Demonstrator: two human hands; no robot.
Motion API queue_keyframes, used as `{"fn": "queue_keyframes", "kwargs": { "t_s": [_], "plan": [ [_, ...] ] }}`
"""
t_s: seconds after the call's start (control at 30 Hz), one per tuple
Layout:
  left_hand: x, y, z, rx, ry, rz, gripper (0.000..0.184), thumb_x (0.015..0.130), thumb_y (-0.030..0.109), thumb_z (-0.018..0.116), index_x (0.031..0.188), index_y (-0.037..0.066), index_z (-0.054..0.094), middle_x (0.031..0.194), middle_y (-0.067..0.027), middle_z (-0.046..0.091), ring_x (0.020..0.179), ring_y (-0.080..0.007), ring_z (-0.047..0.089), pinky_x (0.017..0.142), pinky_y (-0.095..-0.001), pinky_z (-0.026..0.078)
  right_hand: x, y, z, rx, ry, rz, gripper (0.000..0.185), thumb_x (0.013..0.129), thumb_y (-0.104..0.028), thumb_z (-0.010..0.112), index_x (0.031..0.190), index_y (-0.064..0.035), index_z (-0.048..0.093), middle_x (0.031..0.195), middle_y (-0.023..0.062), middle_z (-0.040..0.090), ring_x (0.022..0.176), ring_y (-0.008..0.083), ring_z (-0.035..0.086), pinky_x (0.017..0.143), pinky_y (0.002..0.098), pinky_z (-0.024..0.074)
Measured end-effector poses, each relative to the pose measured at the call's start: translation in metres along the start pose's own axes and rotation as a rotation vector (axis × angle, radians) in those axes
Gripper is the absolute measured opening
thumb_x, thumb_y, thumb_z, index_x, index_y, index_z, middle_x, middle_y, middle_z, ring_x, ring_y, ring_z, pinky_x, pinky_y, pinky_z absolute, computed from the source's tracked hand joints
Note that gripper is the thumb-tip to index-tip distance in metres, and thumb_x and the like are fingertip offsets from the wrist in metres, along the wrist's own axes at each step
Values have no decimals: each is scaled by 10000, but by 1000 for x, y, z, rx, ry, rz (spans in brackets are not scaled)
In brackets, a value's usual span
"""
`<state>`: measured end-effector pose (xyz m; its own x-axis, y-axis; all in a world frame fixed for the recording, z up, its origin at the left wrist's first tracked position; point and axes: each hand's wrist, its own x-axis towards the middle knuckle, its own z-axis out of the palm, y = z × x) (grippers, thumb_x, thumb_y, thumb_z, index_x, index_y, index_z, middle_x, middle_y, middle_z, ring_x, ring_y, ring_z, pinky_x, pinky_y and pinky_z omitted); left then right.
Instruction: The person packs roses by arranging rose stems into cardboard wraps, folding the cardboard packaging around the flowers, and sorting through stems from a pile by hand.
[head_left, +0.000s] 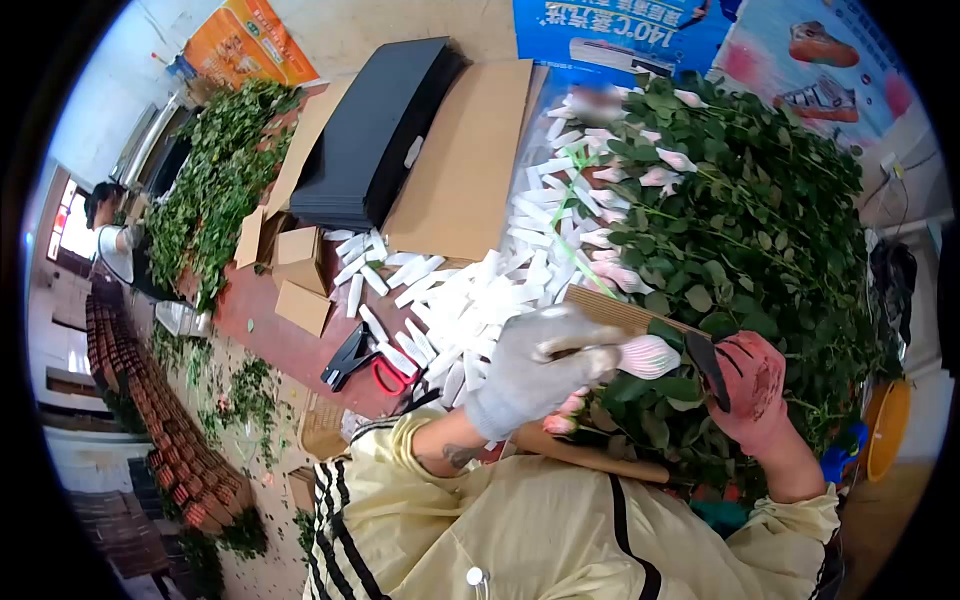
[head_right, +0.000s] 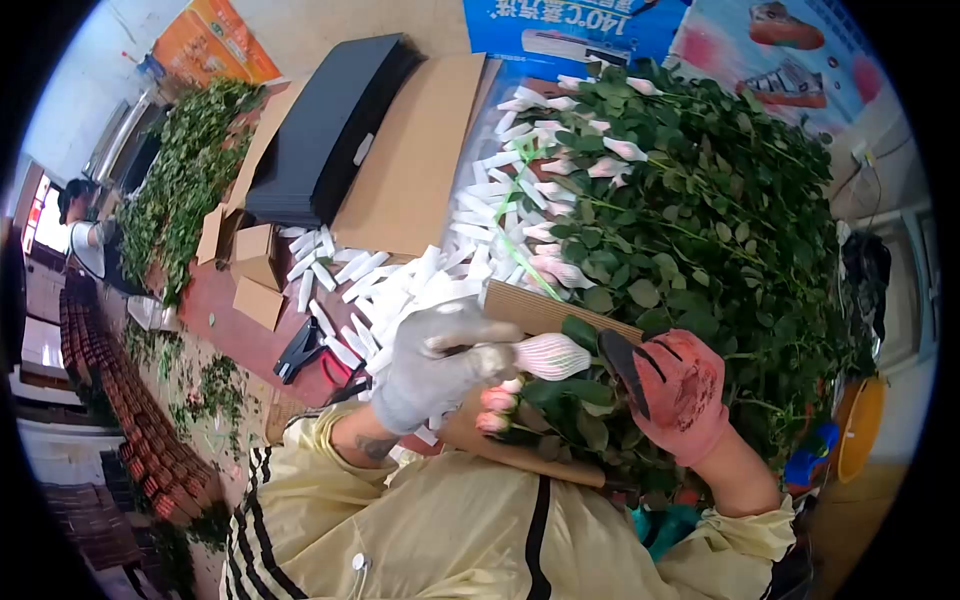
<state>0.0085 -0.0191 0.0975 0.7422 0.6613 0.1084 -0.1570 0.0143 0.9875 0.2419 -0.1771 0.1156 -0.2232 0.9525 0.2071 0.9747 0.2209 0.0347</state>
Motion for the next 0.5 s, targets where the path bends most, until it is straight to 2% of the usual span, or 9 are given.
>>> {"fn": "queue_keyframes", "kwargs": {
  "t_s": [0.07, 0.13, 0.17, 0.23, 0.3, 0.33, 0.4, 0.47, 0.5],
  "plan": [
    [-15, -13, -22, -8, 80, 3, 216, 825, 102, 636, 996, -29, 648, 725, -22, 594, 614, -84, 562, 534, -208, 459, -3, 4, 6, -12, 51, -38, 548, 528, -231, 663, 1029, -22, 582, 1102, 124, 516, 1035, 339, 476, 897, 433, 403],
    [-27, -32, -64, -119, 453, 24, 173, 828, 70, 610, 967, -27, 646, 803, -66, 610, 645, -103, 567, 609, -238, 490, -7, 14, 10, -3, 69, 55, 568, 528, -228, 660, 1049, -19, 570, 1107, 124, 516, 1051, 342, 470, 907, 435, 398],
    [-30, -47, -91, 47, 448, 26, 274, 855, 174, 612, 1041, -26, 601, 794, -74, 603, 642, -111, 569, 606, -251, 498, -12, 22, 9, 0, 100, 137, 588, 528, -224, 657, 1068, -15, 558, 1111, 123, 516, 1066, 346, 465, 917, 437, 394],
    [-26, -92, -119, 255, 350, -171, 429, 810, 204, 665, 1147, -32, 544, 950, -113, 609, 827, -180, 599, 757, -292, 493, -16, 21, 10, 48, 228, 101, 626, 516, -224, 657, 1092, -11, 540, 1112, 125, 517, 1088, 344, 458, 946, 439, 375],
    [-20, -73, -96, 1144, 260, 145, 586, 756, 149, 691, 1252, -45, 447, 1090, -165, 575, 1034, -300, 541, 923, -378, 417, -15, 23, 5, 160, 207, 75, 652, 457, -208, 680, 1063, -12, 543, 1112, 131, 519, 1089, 347, 465, 940, 462, 387],
    [-12, -61, -80, 943, 236, 244, 662, 718, 190, 724, 1272, -26, 433, 1128, -194, 551, 1061, -338, 517, 957, -414, 379, -17, 24, 8, 132, 204, 81, 652, 457, -208, 680, 1063, -12, 543, 1112, 131, 519, 1089, 347, 465, 940, 462, 387],
    [-4, -34, -45, 667, 21, 216, 674, 715, 195, 725, 1284, -13, 432, 1105, -181, 558, 1035, -314, 534, 943, -399, 392, -28, 19, 15, 79, 358, 25, 672, 393, -195, 694, 1022, -11, 545, 1091, 133, 533, 1040, 356, 509, 888, 480, 427],
    [6, -1, -3, 296, -272, 49, 679, 699, 236, 746, 1270, -3, 465, 1061, -150, 566, 995, -261, 546, 887, -352, 423, -35, 14, 16, 97, 365, 14, 672, 372, -187, 692, 1006, -14, 549, 1076, 131, 540, 1004, 356, 532, 858, 484, 446],
    [11, -10, 15, 291, -337, 223, 676, 702, 242, 745, 1276, 14, 469, 1034, -141, 560, 938, -255, 556, 826, -347, 446, -36, 12, 15, 127, 381, 8, 672, 351, -179, 690, 989, -18, 553, 1062, 129, 547, 969, 357, 554, 828, 488, 464]
  ]
}}
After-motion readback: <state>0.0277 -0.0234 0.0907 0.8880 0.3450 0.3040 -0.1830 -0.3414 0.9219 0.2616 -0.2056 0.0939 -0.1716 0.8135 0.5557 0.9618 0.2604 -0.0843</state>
